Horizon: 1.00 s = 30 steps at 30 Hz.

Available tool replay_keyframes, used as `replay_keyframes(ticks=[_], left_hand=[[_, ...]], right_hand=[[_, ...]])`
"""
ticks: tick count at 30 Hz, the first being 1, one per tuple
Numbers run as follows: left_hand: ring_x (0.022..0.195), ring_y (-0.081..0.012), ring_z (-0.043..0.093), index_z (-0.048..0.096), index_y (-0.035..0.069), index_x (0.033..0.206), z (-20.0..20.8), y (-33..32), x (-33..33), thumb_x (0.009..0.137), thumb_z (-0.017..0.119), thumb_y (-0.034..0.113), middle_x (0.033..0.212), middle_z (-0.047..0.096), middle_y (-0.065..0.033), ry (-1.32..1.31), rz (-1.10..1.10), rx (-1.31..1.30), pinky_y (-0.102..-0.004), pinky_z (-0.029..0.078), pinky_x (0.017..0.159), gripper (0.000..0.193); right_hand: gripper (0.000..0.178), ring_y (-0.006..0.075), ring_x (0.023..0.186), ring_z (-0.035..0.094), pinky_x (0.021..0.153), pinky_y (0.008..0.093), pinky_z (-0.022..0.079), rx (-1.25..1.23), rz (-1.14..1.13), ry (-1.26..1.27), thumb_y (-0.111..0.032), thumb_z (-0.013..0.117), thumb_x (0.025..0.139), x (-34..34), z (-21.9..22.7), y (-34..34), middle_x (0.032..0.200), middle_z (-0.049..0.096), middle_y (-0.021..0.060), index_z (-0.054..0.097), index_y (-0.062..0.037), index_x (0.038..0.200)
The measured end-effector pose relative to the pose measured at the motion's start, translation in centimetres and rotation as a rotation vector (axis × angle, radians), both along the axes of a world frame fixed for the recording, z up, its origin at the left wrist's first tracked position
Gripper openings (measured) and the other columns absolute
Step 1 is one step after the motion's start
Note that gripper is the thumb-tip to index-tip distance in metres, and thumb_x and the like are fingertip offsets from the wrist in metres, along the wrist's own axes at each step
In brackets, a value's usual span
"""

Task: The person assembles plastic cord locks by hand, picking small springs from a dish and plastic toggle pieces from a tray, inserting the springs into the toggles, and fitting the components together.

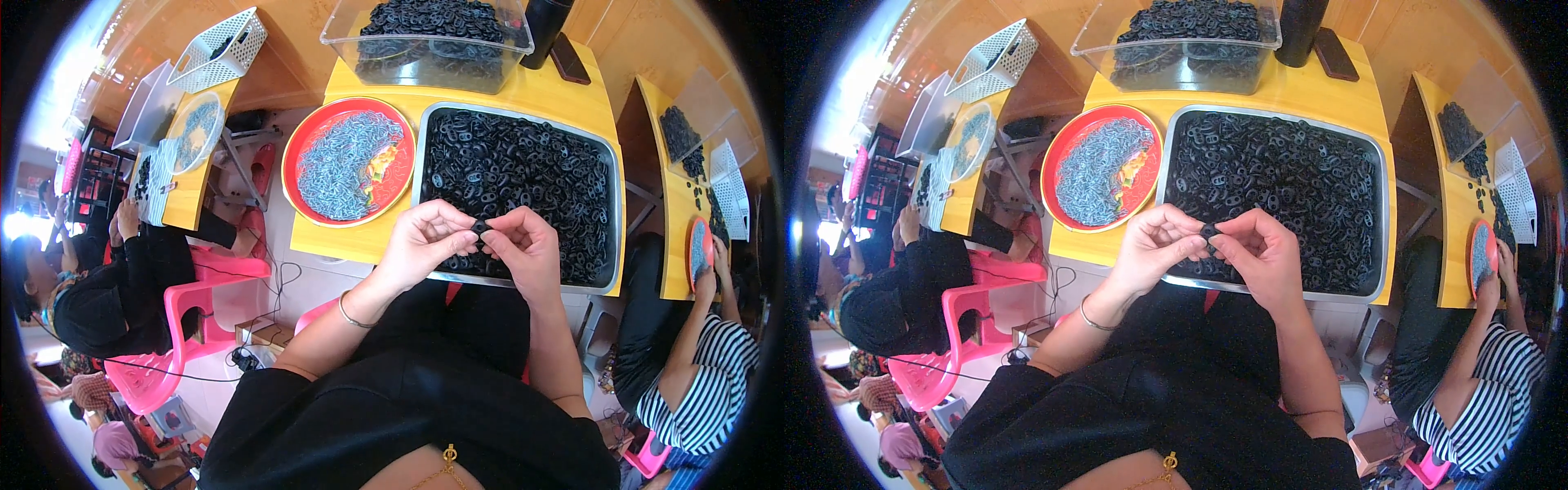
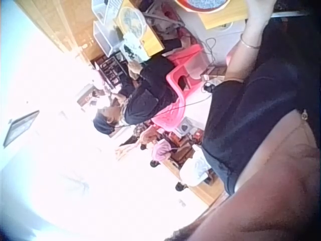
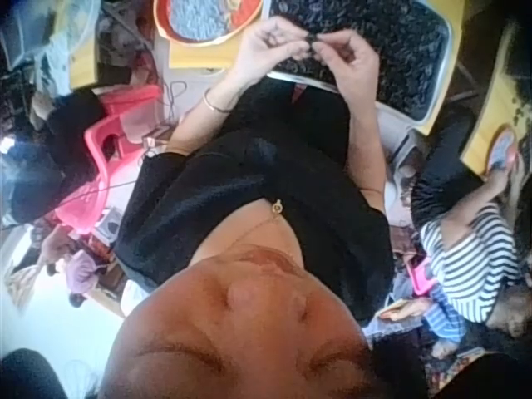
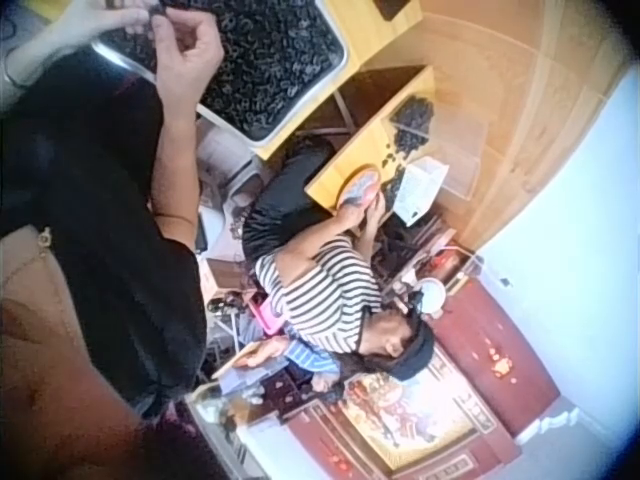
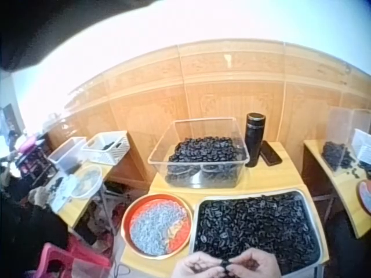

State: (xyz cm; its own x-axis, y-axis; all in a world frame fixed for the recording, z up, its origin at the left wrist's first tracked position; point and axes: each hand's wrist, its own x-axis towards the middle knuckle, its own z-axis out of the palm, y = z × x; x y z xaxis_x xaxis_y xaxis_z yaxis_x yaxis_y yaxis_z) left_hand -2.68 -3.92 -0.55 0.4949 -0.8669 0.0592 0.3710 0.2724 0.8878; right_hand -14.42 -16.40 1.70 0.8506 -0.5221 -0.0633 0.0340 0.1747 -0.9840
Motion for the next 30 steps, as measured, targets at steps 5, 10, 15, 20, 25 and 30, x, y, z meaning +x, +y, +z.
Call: replay_keyframes(ticks=[5,10,15,20,25,30], left_hand=[[0.072,-0.0077,0.058,0.057,0.001,0.092,0.1,-0.2,0.2,0.082,0.059,0.0,0.082,0.061,-0.0047,0.052,-0.006,0.064,-0.0207,0.047,0.065,0.01],[0.07,-0.0066,0.056,0.052,0.002,0.095,0.6,-0.2,0.3,0.082,0.059,0.0,0.079,0.06,-0.0031,0.132,-0.048,0.095,-0.0198,0.046,0.064,0.015],[0.068,-0.0079,0.057,0.046,0.005,0.104,0.3,0.0,0.4,0.082,0.059,-0.001,0.08,0.06,-0.0041,0.155,-0.098,0.088,-0.0191,0.046,0.061,0.026],[0.066,-0.008,0.057,0.045,0.005,0.103,0.3,0.0,0.5,0.081,0.059,-0.002,0.078,0.06,-0.0034,0.192,-0.123,0.089,-0.0181,0.046,0.059,0.028],[0.067,-0.0071,0.056,0.044,0.006,0.095,0.5,0.2,0.7,0.08,0.061,-0.002,0.076,0.06,-0.0038,0.202,-0.136,0.124,-0.0191,0.045,0.059,0.023],[0.066,-0.0074,0.056,0.043,0.007,0.094,0.8,0.3,1.1,0.08,0.06,-0.002,0.075,0.06,-0.0041,0.143,-0.162,0.141,-0.0193,0.046,0.059,0.024]], right_hand=[[0.03,0.0086,0.067,0.058,0.061,0.0208,0.048,-0.372,0.035,-0.062,0.002,0.068,0.07,0.4,0.3,-0.2,0.081,0.058,0.0033,0.06,-0.0035,0.099],[0.035,0.0097,0.062,0.054,0.056,0.0218,0.045,-0.563,0.142,-0.023,0.0,0.071,0.065,0.1,1.4,-0.6,0.078,0.054,0.0043,0.063,-0.0059,0.099],[0.032,0.0098,0.058,0.052,0.052,0.0219,0.043,-0.657,0.142,-0.02,-0.005,0.074,0.063,0.1,1.3,-0.7,0.073,0.053,0.004,0.064,-0.0064,0.093],[0.029,0.0075,0.052,0.05,0.049,0.0198,0.039,-0.692,0.121,-0.001,-0.007,0.077,0.059,0.0,0.9,-0.6,0.066,0.056,0.0022,0.066,-0.0051,0.086],[0.027,0.0082,0.053,0.051,0.049,0.0212,0.04,-0.659,0.091,-0.011,-0.008,0.076,0.061,0.2,0.4,-0.3,0.066,0.057,0.0028,0.066,-0.0053,0.086],[0.026,0.0076,0.053,0.05,0.05,0.0201,0.039,-0.668,0.06,-0.027,-0.007,0.076,0.061,0.3,0.0,0.0,0.068,0.059,0.0031,0.066,-0.0049,0.085]])
